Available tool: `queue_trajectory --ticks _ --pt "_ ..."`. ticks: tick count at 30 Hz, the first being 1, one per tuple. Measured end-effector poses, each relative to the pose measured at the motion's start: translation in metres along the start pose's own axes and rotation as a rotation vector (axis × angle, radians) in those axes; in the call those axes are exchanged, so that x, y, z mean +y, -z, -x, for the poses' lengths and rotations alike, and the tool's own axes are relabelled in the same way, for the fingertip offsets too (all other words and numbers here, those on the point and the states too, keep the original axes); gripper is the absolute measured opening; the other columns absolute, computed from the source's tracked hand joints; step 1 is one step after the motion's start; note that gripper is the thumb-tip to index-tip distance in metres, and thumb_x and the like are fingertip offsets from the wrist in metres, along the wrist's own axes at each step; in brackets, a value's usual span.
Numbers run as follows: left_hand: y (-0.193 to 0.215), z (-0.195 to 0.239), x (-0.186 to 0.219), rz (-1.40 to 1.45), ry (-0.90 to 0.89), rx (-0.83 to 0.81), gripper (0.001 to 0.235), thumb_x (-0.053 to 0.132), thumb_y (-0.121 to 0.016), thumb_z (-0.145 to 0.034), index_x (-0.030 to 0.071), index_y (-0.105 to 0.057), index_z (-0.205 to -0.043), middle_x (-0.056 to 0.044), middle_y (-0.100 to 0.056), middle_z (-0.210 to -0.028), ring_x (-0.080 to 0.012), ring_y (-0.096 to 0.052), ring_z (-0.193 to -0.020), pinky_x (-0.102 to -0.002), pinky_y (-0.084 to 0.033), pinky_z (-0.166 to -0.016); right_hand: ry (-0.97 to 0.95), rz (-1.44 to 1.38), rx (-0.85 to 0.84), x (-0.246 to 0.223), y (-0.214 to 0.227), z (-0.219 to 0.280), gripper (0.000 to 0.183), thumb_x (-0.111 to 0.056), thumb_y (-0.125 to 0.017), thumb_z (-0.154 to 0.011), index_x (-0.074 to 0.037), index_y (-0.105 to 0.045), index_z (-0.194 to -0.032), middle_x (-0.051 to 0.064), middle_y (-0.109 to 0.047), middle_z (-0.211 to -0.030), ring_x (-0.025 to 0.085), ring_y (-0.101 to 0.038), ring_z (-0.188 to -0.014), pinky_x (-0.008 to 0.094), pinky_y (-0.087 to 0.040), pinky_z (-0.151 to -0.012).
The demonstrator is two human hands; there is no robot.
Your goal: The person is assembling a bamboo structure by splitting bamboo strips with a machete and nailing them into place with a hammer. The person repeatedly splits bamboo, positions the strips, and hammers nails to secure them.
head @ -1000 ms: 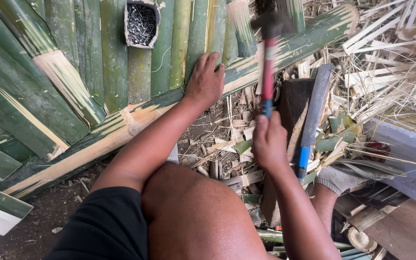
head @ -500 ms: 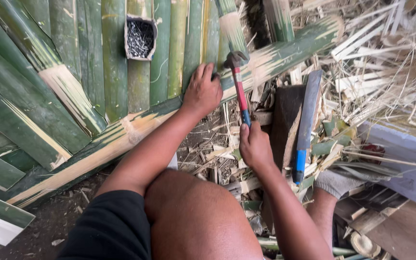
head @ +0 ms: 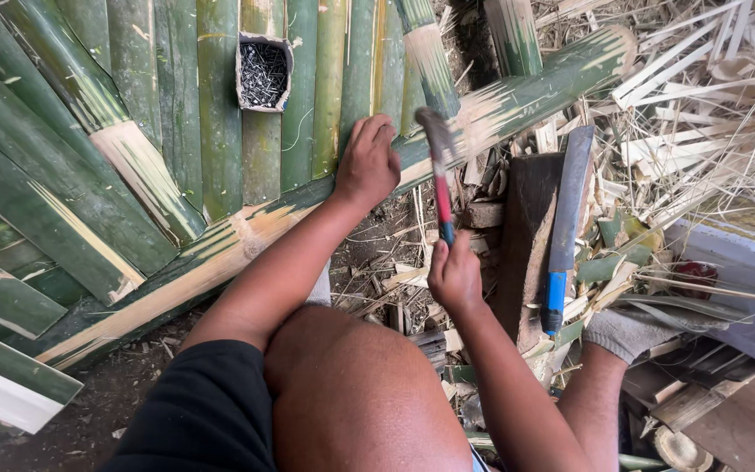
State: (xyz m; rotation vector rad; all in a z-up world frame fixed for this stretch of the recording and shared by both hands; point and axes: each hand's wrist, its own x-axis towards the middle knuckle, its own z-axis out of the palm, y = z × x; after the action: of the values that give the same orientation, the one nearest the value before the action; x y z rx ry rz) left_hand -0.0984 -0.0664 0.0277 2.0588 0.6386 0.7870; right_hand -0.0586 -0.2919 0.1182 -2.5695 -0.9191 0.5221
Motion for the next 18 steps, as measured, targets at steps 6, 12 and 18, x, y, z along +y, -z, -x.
queue_trajectory --ticks 6,12,18 --pt "0.002 -0.006 -0.003 0.171 0.108 0.187 0.026 -0.005 -0.053 -0.083 0.000 -0.067 -0.104 -0.017 -0.067 -0.116 -0.0325 -0.068 -0.106 -0.041 -0.055 -0.096 -0.227 0.010 -0.109 -0.031 -0.015 -0.023 0.030 -0.031 -0.047 -0.107 -0.002 -0.049 -0.116 0.026 -0.066 -0.077 0.049 -0.066 -0.070 0.059 -0.050 -0.066" --pt "0.032 0.029 0.004 0.182 0.308 0.210 0.022 -0.005 -0.057 -0.087 0.000 -0.068 -0.104 -0.016 -0.068 -0.105 -0.0307 -0.069 -0.088 -0.038 -0.056 -0.078 0.119 -0.157 0.211 -0.089 0.005 -0.012 0.038 -0.027 -0.051 -0.104 0.003 -0.053 -0.127 0.027 -0.065 -0.107 0.042 -0.063 -0.100 0.053 -0.048 -0.091" --pt "0.091 0.100 0.037 0.158 0.210 0.003 0.019 -0.001 -0.058 -0.086 0.002 -0.071 -0.100 -0.019 -0.069 -0.100 -0.0366 -0.069 -0.090 -0.042 -0.057 -0.077 0.014 0.037 0.638 0.007 0.146 0.070 0.036 -0.026 -0.052 -0.105 0.003 -0.055 -0.126 0.025 -0.065 -0.105 0.039 -0.063 -0.097 0.051 -0.047 -0.088"
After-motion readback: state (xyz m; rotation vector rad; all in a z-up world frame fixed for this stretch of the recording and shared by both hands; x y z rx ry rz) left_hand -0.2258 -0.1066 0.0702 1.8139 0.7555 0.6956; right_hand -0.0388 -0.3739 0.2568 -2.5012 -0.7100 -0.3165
